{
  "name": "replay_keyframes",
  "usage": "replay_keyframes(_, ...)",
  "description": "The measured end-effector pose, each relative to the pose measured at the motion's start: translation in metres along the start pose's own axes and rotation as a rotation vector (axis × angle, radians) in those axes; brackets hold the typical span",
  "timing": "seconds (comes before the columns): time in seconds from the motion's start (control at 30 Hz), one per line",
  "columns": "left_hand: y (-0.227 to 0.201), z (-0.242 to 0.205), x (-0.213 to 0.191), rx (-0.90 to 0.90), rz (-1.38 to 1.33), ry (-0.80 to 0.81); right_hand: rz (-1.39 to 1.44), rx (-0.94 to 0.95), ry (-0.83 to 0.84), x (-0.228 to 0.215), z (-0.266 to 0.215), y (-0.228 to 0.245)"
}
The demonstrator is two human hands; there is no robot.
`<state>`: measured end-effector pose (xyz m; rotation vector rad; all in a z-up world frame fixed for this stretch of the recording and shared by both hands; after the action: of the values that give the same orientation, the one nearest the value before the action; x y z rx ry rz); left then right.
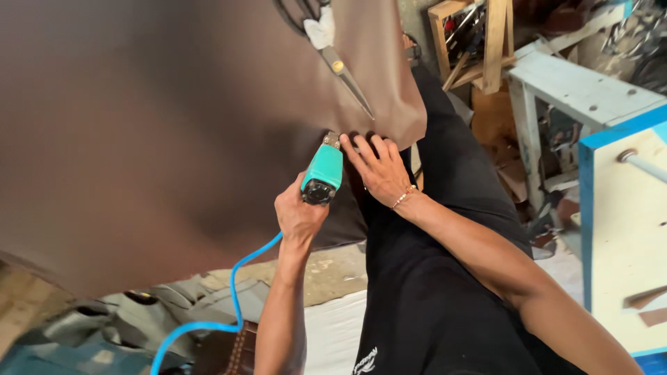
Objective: The person covers a brown upholstered furniture frame with a piece of dark grey fabric, using a stapler and shears to secure and trim the material around the contours of the piece.
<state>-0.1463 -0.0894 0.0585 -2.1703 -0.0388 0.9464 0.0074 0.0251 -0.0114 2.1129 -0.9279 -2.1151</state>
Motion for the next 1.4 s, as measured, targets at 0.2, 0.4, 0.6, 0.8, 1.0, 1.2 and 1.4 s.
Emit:
replay_keyframes(0.2,0.001,0.003,0.004,-0.040,0.022,0.040,-0.015,0.020,-0.054,0.005,-0.001,0.000)
replay_keyframes(0.4,-0.001,0.005,0.006,-0.076,0.104,0.044,0.001,0.030,-0.060,0.008,-0.001,0.000)
replay_keyframes(0.6,-0.003,0.001,0.012,-0.128,0.191,0.035,-0.004,0.038,-0.023,0.012,-0.001,0.001)
replay_keyframes(0.8,0.001,-0.023,-0.002,-0.249,-0.021,-0.063,-0.036,0.010,-0.049,0.002,-0.001,-0.001)
replay_keyframes(1.0,-0.004,-0.031,-0.003,-0.178,0.011,-0.059,0.113,-0.053,-0.060,-0.001,-0.011,-0.014)
replay_keyframes(1.2,-0.012,-0.024,0.011,-0.093,0.004,-0.035,0.148,-0.097,-0.138,-0.001,-0.016,-0.022)
replay_keyframes(1.4,-0.015,-0.011,0.015,-0.057,0.011,-0.006,0.134,-0.110,-0.174,0.003,-0.016,-0.024)
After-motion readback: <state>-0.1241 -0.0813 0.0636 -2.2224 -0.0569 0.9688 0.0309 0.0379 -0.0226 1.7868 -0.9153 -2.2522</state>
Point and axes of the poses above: each hand's wrist, its own z-axis towards the middle knuckle, its own x-axis out of the palm, y = z × x, the point moved 1 cm from there along z, towards the middle knuckle
